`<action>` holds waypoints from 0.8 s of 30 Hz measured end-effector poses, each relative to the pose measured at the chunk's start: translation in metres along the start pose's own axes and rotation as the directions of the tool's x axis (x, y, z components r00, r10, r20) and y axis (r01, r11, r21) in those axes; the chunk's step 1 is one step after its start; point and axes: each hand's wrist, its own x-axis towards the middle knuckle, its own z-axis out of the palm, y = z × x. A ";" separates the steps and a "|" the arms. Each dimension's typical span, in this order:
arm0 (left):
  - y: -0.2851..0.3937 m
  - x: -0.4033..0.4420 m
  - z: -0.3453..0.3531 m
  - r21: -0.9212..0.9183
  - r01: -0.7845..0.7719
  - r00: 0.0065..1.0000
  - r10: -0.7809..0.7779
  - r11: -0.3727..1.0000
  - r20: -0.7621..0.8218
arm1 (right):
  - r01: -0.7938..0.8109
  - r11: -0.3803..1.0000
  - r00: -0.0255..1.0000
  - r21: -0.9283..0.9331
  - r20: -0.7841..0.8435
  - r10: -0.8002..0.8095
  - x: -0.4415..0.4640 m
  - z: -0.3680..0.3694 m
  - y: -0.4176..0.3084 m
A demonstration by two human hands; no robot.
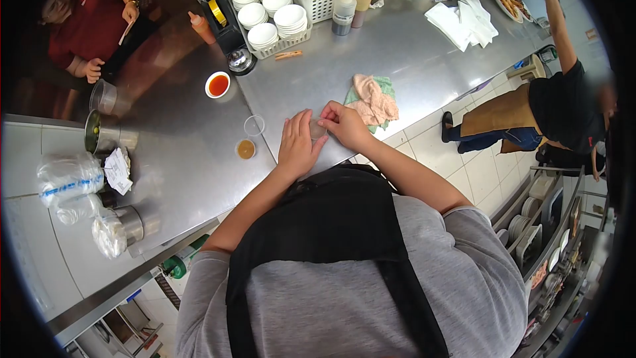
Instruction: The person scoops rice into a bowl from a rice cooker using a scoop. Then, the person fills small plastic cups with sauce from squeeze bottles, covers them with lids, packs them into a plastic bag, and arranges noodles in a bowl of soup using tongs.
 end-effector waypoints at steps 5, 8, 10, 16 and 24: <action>-0.003 -0.001 0.001 0.170 -0.002 1.000 -0.001 0.985 0.020 | 0.413 0.879 0.892 -0.238 -0.088 -0.443 -0.008 0.004 0.028; 0.003 0.003 0.000 0.199 0.032 0.998 -0.041 0.979 0.043 | 0.526 0.741 0.845 -0.417 0.161 -0.509 -0.008 0.000 0.045; 0.007 0.007 -0.006 0.197 0.075 0.982 -0.107 0.978 0.157 | 0.548 0.685 0.825 -0.481 0.174 -0.538 -0.006 -0.005 0.041; 0.004 0.007 -0.013 0.195 0.057 0.962 -0.106 0.979 0.253 | 0.541 0.771 0.841 -0.337 0.224 -0.493 -0.001 -0.017 0.024; 0.008 0.011 -0.017 0.278 0.056 0.940 -0.145 0.959 0.310 | 0.344 0.939 0.933 0.004 0.113 -0.342 0.023 -0.010 0.032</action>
